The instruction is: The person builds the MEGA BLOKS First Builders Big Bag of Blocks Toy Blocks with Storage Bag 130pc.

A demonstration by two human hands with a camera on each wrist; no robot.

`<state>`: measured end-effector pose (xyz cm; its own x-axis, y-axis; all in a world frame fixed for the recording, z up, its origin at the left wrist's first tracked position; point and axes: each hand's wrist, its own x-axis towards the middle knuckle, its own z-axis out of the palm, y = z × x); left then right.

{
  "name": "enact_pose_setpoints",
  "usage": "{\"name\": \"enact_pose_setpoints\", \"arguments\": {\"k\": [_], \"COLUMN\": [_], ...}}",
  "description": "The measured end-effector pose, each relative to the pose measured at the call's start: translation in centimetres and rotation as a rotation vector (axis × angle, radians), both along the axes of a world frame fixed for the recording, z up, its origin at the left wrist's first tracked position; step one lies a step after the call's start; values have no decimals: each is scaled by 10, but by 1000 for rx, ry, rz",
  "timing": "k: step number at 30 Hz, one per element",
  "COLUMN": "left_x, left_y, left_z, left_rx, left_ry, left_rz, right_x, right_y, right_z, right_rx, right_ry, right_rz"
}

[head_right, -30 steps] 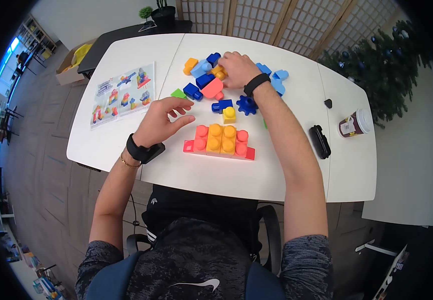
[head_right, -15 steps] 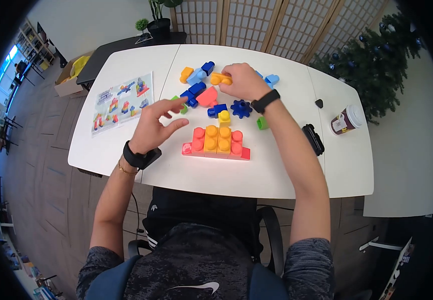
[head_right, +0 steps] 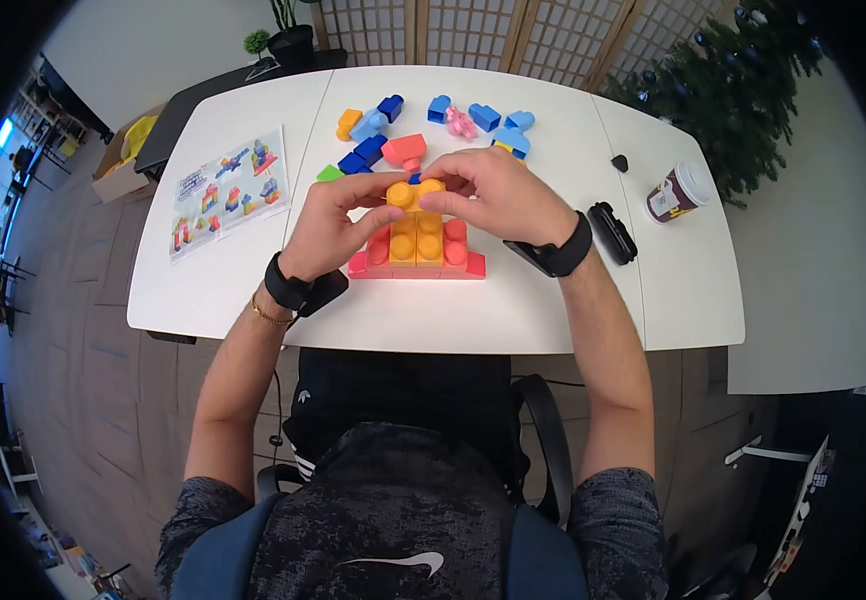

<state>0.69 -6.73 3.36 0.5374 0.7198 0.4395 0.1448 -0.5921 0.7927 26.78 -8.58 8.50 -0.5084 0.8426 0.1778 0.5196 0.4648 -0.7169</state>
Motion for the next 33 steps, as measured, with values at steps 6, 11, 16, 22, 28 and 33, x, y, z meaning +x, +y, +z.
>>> {"name": "enact_pose_setpoints", "arguments": {"k": [6,11,16,22,28,33], "left_x": [-5,-6,-18,-29,-33,-26], "left_y": [-6,-6,-17,-36,-33,-40], "left_z": [-9,-14,-8,-9,-24,-19], "left_rx": [-26,-70,310,457,382,432], "left_ry": [104,201,182,375,252,346], "left_rz": [34,31,52,12,-47,10], "right_x": [0,1,1,-3,-5,-5], "right_y": [-5,-12,-36,-65,-73,-73], "right_z": [-23,-33,-29,-44,-59,-65], "right_rx": [100,115,321,338,236,227], "right_ry": [-35,-71,-103,-144,-113,-75], "right_rz": [-7,-50,-110,-120,-151,-162]}}
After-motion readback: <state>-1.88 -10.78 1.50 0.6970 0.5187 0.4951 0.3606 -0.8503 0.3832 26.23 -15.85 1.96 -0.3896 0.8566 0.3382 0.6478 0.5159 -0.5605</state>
